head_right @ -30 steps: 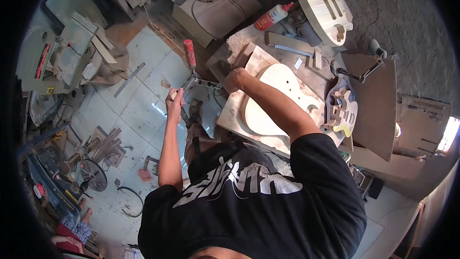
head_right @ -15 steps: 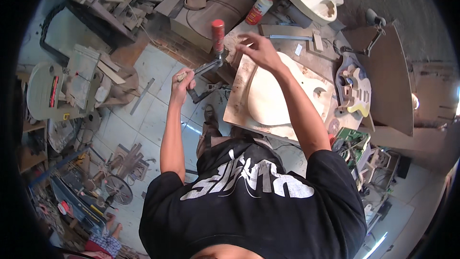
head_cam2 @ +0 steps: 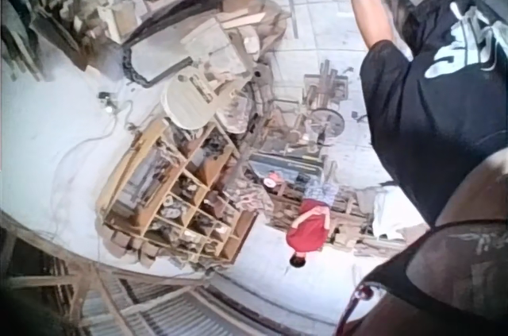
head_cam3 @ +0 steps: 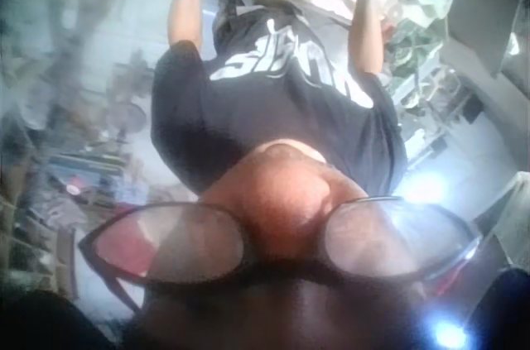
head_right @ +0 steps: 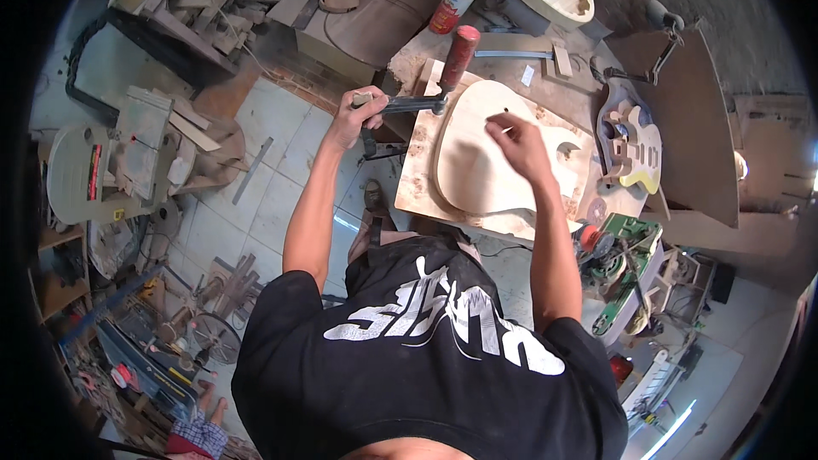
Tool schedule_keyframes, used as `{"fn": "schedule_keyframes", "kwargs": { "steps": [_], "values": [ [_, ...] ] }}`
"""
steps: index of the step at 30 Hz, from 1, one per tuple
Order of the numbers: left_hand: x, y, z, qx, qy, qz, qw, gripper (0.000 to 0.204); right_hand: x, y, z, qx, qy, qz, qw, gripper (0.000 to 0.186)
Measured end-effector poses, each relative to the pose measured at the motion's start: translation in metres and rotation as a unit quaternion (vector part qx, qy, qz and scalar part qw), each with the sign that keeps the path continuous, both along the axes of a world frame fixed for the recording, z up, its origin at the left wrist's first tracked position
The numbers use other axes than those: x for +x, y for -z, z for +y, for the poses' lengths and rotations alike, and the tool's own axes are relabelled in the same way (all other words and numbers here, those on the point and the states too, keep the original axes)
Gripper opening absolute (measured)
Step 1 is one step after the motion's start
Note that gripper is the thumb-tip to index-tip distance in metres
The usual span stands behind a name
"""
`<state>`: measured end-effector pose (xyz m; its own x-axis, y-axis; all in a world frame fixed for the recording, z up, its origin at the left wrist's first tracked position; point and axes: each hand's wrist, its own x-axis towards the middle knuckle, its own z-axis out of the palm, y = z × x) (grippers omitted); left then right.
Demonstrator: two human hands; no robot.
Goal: The person secures a wooden guitar body onto a wooden board using clamps, then uses a routing tool to carve out a recessed cavity on the face of the guitar body.
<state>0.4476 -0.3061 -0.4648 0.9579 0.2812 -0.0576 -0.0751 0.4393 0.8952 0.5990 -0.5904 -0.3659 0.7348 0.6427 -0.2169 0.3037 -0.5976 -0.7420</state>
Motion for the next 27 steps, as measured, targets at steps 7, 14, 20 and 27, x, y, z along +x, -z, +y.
{"fn": "schedule_keyframes", "kwargs": {
  "steps": [7, 14, 20, 27],
  "values": [
    [-0.006, 0.001, 0.003, 0.007, -0.059, -0.029, 0.998, 0.025, -0.057, 0.037, 0.079, -0.034, -0.372, -0.292, 0.88, 0.023],
    [-0.038, 0.008, 0.031, -0.015, -0.116, -0.011, 0.993, 0.025, -0.06, 0.083, 0.149, -0.349, -0.527, -0.296, 0.716, 0.03],
    [-0.042, 0.019, 0.027, 0.028, -0.124, 0.005, 0.992, 0.025, -0.078, 0.137, 0.126, -0.352, -0.587, -0.334, 0.649, 0.028],
    [-0.037, 0.028, 0.01, 0.01, -0.094, 0.008, 0.996, 0.024, -0.068, 0.161, 0.106, -0.253, -0.541, -0.396, 0.697, 0.024]
  ]
}}
